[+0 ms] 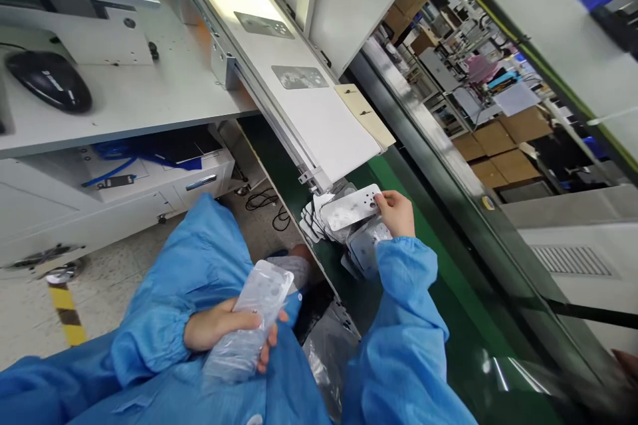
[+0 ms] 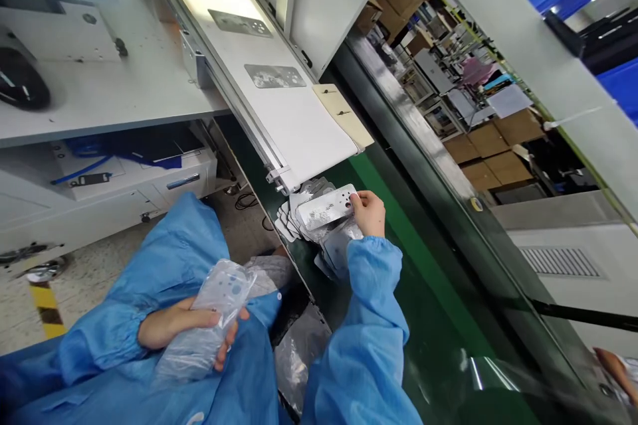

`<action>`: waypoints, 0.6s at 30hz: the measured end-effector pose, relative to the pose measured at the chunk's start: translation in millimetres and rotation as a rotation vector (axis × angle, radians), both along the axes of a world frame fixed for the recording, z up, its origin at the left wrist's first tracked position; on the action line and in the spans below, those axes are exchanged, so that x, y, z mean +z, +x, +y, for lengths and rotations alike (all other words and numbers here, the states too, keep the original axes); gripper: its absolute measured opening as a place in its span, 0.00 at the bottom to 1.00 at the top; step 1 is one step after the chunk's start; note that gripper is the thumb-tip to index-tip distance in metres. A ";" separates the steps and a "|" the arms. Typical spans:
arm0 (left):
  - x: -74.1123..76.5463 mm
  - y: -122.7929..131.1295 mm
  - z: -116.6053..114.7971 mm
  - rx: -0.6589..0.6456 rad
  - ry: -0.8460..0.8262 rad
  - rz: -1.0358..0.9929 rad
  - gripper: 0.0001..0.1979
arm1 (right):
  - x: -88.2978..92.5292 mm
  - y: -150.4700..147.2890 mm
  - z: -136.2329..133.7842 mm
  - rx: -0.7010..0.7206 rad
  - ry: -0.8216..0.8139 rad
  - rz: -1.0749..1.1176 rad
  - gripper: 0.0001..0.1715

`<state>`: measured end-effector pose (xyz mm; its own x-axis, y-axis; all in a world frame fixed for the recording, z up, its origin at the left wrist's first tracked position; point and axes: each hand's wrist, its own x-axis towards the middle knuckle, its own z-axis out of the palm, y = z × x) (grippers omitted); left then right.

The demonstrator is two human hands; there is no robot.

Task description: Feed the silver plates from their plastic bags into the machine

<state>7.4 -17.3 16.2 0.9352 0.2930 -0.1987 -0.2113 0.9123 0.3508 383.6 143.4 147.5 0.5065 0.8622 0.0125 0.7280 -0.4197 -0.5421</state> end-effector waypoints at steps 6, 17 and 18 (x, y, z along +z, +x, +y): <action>7.0 11.4 -4.3 -0.001 0.022 -0.017 0.23 | 10.1 -70.7 -48.6 0.334 0.076 -0.136 0.19; 30.1 3.9 14.1 -0.163 0.392 0.043 0.31 | 62.6 -128.5 -54.8 0.679 -0.182 0.592 0.24; 34.0 0.2 16.3 -0.186 0.472 0.085 0.31 | 69.4 -115.2 -33.0 0.599 -0.069 0.531 0.24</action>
<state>7.6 -1.0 50.2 0.9662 0.1997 -0.1629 -0.0134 0.6701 0.7421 268.4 110.5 216.9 -0.1195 0.9794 -0.1630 0.4918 -0.0842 -0.8666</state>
